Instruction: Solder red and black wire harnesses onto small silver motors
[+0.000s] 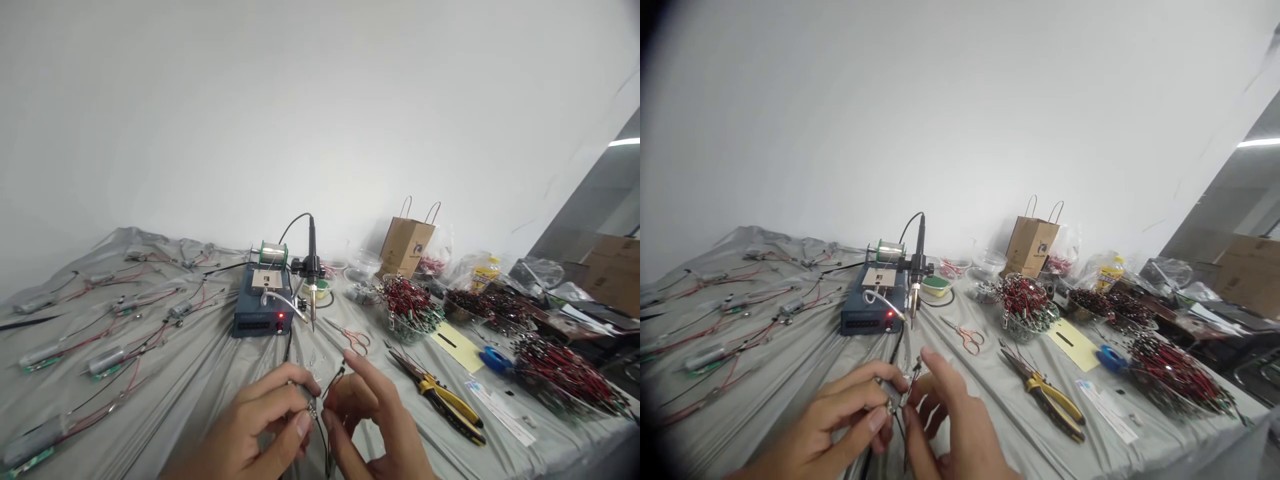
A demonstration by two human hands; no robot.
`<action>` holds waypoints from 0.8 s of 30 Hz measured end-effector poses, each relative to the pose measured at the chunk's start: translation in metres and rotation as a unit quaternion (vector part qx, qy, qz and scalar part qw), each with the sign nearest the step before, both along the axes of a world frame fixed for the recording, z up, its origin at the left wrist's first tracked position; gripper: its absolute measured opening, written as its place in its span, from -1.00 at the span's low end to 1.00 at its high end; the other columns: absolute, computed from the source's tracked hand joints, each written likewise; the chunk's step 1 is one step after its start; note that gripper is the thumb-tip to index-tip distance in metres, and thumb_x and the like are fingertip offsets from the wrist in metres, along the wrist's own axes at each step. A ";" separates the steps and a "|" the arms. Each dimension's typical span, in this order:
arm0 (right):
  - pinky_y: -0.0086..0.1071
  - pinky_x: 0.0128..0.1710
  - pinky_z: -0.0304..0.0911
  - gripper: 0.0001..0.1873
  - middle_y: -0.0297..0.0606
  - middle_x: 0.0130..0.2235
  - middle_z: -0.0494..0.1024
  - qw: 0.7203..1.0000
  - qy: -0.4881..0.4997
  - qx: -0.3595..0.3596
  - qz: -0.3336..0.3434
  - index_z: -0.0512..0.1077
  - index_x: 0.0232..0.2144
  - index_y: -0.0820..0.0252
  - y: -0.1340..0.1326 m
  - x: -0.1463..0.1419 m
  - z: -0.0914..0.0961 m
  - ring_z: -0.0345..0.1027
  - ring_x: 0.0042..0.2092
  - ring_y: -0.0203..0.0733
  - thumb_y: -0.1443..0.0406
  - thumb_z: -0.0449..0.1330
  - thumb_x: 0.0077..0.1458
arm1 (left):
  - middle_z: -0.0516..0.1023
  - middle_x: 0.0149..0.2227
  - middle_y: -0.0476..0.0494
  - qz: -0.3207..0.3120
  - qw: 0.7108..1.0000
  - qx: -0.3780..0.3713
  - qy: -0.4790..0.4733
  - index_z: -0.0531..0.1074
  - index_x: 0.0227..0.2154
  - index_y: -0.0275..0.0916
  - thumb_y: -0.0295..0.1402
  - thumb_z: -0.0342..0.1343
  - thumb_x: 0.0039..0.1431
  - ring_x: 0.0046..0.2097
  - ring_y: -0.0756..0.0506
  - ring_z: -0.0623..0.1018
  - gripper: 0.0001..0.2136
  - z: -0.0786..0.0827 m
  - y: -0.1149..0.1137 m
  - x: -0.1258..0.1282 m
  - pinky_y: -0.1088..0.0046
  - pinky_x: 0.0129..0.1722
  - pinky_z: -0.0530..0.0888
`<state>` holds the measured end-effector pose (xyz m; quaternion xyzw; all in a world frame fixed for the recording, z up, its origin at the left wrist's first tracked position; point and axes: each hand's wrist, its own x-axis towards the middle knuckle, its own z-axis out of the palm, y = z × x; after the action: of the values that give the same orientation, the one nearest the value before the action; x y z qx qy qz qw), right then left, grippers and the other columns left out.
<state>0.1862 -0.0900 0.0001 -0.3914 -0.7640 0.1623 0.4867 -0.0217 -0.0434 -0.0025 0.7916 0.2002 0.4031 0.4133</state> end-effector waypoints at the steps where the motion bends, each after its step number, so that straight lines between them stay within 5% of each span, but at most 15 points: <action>1: -0.35 -0.34 0.44 -0.19 -0.30 -0.20 0.54 1.000 -0.019 0.012 -0.004 -0.06 0.41 -0.28 0.000 0.000 0.002 0.45 -0.33 -0.23 0.45 0.14 0.31 | 0.55 -0.13 -0.14 0.011 1.000 0.019 0.014 0.47 -0.38 -0.18 -0.32 -0.03 0.42 -0.35 -0.01 0.57 -0.74 0.003 -0.001 0.000 0.55 -0.34 0.56; 5: -0.39 -0.36 0.43 -0.26 -0.33 -0.22 0.57 0.999 -0.017 -0.019 0.020 0.02 0.39 -0.19 0.000 -0.002 0.027 0.46 -0.34 -0.25 0.41 0.16 0.30 | 0.58 -0.14 -0.12 0.030 0.997 0.060 0.043 0.55 -0.28 -0.14 -0.38 0.00 0.36 -0.31 -0.03 0.58 -0.79 0.009 -0.005 0.000 0.56 -0.31 0.55; 10: -0.47 -0.40 0.34 -0.85 -0.35 -0.29 0.61 0.977 -0.153 -0.148 0.021 0.50 -0.11 0.05 -0.004 -0.009 0.073 0.43 -0.36 -0.29 0.34 0.22 0.29 | 0.58 -0.20 -0.15 0.031 0.995 0.062 0.077 0.57 -0.30 -0.14 -0.36 0.03 0.36 -0.24 -0.09 0.62 -0.79 0.009 -0.008 0.000 0.52 -0.23 0.59; 13: -0.48 -0.46 0.26 -0.87 -0.32 -0.32 0.63 0.956 -0.193 -0.217 0.032 0.54 -0.15 0.12 -0.004 -0.016 0.090 0.42 -0.37 -0.27 0.25 0.26 0.27 | 0.57 -0.22 -0.20 0.007 0.993 0.060 0.101 0.58 -0.31 -0.18 -0.36 0.05 0.35 -0.17 -0.14 0.62 -0.79 0.010 -0.009 -0.001 0.46 -0.10 0.59; 17: -0.45 -0.46 0.17 -0.81 -0.35 -0.45 0.58 0.952 -0.224 -0.208 0.028 0.57 -0.38 0.18 0.002 -0.017 0.096 0.32 -0.44 -0.30 0.27 0.25 0.27 | 0.56 -0.17 -0.21 -0.008 0.995 0.055 0.081 0.58 -0.19 -0.18 -0.42 0.05 0.33 -0.14 -0.15 0.61 -0.82 0.011 -0.010 -0.003 0.43 -0.06 0.57; 24: -0.48 -0.55 0.33 -0.75 -0.35 -0.51 0.54 0.932 0.016 -0.361 0.042 0.60 -0.39 0.19 0.012 0.022 0.110 0.37 -0.50 -0.31 0.12 0.45 0.05 | 0.46 -0.07 -0.19 -0.056 0.991 -0.118 -0.007 0.50 -0.32 -0.23 -0.22 0.14 0.33 -0.35 -0.01 0.55 -0.81 0.009 -0.009 0.000 0.46 -0.31 0.59</action>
<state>0.2082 -0.0777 0.1097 -0.5052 -0.6620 0.4537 0.3174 -0.0221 -0.0529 0.0066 0.7443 0.1983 0.3586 0.5273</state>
